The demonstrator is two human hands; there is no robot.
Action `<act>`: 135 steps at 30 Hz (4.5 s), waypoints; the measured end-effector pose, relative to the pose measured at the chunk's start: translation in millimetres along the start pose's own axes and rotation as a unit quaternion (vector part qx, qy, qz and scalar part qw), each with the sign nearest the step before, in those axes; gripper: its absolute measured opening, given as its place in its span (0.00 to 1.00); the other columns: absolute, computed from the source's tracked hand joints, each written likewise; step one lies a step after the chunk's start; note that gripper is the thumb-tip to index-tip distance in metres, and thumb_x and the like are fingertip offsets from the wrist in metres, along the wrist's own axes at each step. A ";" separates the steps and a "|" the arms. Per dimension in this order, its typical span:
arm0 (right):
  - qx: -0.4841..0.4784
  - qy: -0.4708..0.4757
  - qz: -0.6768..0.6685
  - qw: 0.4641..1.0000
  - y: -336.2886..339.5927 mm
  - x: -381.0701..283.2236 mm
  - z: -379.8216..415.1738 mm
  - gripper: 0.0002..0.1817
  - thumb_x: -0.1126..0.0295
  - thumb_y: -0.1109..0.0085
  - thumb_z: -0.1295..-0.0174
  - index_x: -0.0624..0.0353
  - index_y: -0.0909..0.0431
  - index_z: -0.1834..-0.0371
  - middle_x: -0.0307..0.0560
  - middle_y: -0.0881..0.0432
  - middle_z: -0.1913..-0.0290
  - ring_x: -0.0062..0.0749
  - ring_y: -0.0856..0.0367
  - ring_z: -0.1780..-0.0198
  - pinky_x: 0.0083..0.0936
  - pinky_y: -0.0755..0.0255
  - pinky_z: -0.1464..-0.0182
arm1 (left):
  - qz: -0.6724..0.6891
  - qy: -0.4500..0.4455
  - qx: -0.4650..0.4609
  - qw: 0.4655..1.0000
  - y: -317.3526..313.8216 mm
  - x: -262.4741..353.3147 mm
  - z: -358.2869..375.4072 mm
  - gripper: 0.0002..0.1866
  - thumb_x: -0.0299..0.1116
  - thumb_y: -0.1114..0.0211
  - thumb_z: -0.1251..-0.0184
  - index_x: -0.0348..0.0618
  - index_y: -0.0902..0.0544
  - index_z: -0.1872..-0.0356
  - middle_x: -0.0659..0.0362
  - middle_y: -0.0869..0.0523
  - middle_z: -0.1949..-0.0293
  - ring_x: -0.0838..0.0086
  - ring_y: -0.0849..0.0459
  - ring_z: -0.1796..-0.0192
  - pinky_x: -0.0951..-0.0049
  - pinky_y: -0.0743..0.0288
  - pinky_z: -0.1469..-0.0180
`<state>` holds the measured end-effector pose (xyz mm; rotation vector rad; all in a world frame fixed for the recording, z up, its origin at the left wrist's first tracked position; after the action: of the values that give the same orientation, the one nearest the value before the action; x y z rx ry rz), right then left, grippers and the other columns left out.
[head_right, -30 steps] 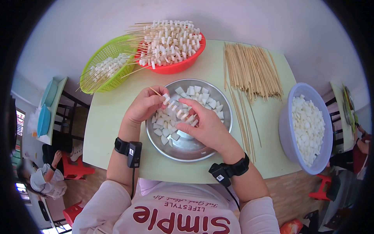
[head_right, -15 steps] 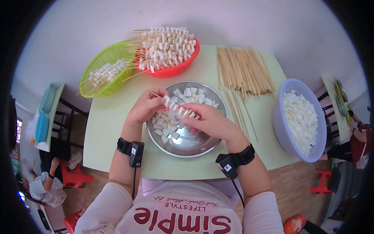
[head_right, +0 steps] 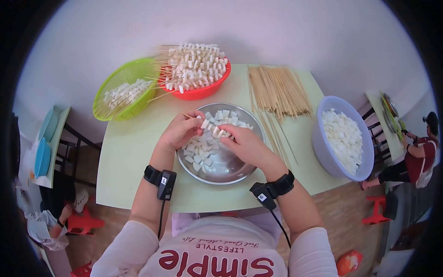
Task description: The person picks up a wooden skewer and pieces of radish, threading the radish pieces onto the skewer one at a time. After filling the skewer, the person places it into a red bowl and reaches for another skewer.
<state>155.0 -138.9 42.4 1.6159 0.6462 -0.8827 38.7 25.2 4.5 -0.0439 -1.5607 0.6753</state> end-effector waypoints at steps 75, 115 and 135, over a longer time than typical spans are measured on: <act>0.179 0.183 0.142 0.956 8.2 10.4 -16.1 0.08 0.68 0.42 0.44 0.56 0.21 0.63 0.46 0.22 0.71 0.44 0.21 0.66 0.38 0.27 0.64 | 0.059 0.008 -0.149 0.987 4.5 -3.4 13.6 0.21 0.47 0.42 0.28 0.32 0.23 0.59 0.53 0.18 0.69 0.63 0.16 0.64 0.65 0.21 0.59; 0.221 0.133 0.087 0.962 15.4 13.3 -14.6 0.12 0.67 0.42 0.39 0.59 0.20 0.54 0.53 0.17 0.60 0.47 0.18 0.60 0.37 0.24 0.57 | -0.077 -0.013 -0.038 0.996 -12.2 2.1 7.1 0.32 0.42 0.26 0.41 0.37 0.27 0.39 0.59 0.19 0.57 0.73 0.19 0.57 0.72 0.23 0.51; 0.181 0.134 0.095 0.970 8.8 13.6 -15.8 0.11 0.66 0.41 0.39 0.56 0.19 0.56 0.48 0.16 0.66 0.44 0.18 0.67 0.36 0.24 0.64 | -0.162 -0.062 0.094 0.980 -9.5 4.2 7.2 0.08 0.25 0.33 0.39 0.37 0.20 0.59 0.62 0.17 0.66 0.78 0.17 0.64 0.78 0.22 0.57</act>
<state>173.0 -126.0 37.6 2.1137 0.5217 -0.6711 35.0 16.3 12.8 0.3928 -1.5693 0.5700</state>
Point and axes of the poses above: each hand's wrist, its own z-axis away from the middle knuckle, its own y-axis out of the back of the hand, x = y × z, the point moved 4 cm from there along -z, towards the middle knuckle
